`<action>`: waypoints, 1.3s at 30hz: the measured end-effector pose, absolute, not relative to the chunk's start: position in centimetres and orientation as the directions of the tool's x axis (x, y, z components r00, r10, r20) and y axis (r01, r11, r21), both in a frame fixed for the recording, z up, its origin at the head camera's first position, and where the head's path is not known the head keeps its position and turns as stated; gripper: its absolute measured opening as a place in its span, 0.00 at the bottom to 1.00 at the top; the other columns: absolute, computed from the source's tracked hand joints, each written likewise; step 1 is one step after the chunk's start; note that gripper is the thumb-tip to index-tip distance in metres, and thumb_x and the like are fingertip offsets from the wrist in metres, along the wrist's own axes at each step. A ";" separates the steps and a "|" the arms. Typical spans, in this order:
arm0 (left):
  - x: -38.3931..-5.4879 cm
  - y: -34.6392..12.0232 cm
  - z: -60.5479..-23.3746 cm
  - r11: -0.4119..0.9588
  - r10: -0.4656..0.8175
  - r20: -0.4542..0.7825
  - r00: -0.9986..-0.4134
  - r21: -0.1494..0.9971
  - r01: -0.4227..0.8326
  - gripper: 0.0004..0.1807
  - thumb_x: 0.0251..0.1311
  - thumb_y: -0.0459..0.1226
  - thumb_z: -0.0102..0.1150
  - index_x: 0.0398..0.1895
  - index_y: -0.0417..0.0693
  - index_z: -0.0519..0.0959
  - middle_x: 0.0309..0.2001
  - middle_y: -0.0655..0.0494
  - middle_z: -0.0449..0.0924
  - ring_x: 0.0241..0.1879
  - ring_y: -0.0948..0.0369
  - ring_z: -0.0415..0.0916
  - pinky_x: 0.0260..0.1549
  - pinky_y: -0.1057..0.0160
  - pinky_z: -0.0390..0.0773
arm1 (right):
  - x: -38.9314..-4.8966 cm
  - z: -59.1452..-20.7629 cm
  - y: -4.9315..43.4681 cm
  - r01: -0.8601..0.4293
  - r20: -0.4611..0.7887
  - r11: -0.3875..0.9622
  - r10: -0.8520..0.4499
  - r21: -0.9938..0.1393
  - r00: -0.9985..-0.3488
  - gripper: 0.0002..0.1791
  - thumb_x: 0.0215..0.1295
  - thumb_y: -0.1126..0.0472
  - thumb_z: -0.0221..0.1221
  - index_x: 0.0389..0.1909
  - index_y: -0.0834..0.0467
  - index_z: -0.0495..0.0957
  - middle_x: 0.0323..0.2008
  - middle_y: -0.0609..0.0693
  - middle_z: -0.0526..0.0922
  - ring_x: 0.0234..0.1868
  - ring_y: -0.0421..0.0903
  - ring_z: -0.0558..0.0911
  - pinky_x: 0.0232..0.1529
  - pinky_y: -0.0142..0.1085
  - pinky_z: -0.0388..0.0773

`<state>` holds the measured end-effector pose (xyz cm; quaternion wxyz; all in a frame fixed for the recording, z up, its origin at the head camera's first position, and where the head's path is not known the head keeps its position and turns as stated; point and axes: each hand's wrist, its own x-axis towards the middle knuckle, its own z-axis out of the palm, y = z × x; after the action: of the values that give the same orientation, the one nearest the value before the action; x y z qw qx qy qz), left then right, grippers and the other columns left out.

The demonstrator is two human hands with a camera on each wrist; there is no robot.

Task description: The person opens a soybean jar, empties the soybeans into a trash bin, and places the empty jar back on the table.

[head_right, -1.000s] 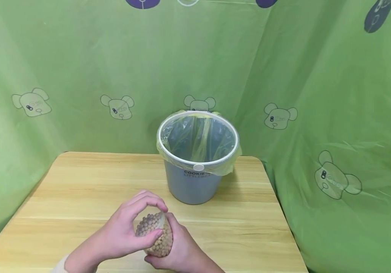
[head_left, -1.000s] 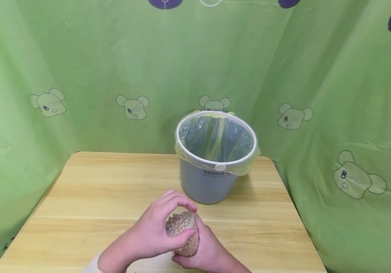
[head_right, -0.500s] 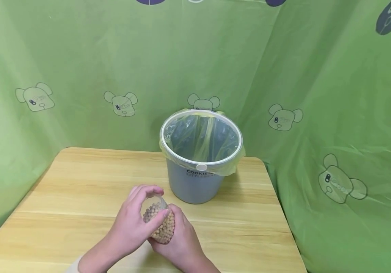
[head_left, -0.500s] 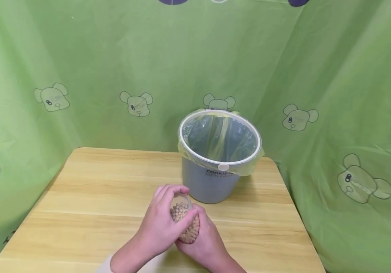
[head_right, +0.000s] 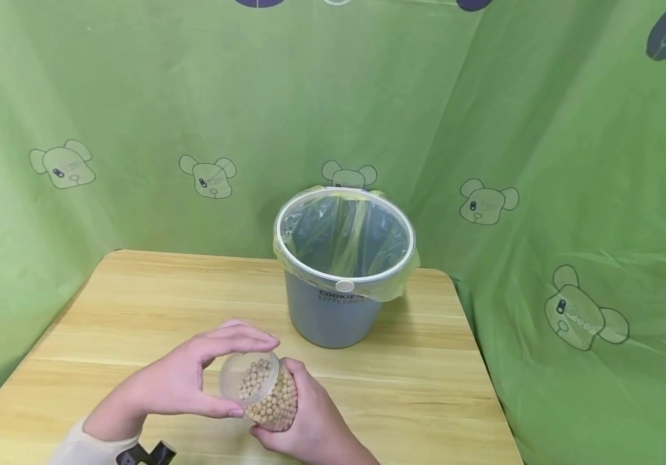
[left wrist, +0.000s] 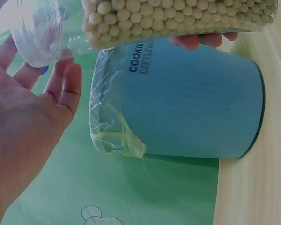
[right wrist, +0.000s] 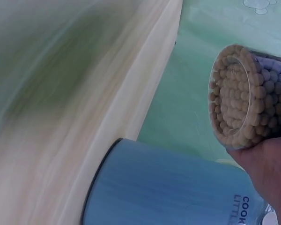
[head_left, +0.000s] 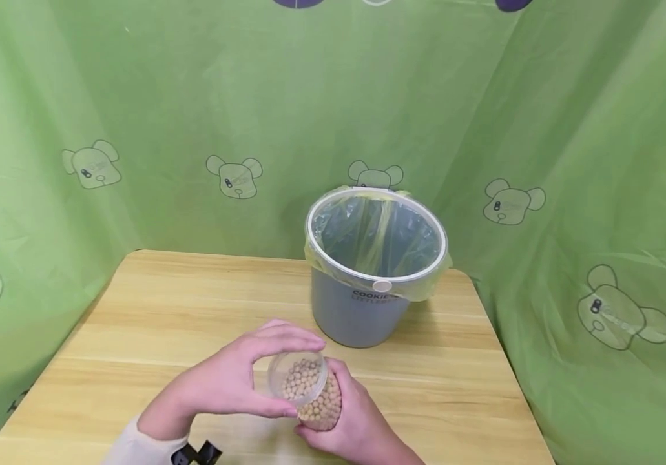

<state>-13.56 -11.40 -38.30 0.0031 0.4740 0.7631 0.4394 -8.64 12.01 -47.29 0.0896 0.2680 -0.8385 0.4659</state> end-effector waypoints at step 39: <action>-11.9 -9.1 -38.6 0.733 0.555 0.319 -0.768 0.248 0.633 0.43 0.54 0.74 0.54 0.65 0.60 0.72 0.55 0.60 0.72 0.45 0.64 0.77 0.44 0.60 0.85 | -8.8 -48.7 12.1 -0.410 0.331 0.621 -0.245 -0.668 -0.911 0.52 0.39 0.43 0.81 0.65 0.52 0.66 0.50 0.38 0.79 0.47 0.34 0.81 0.49 0.34 0.85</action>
<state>-11.87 -9.08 -38.64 -0.1125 0.3216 0.9241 0.1731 -8.83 12.07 -48.68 0.1039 0.1832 -0.8942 0.3951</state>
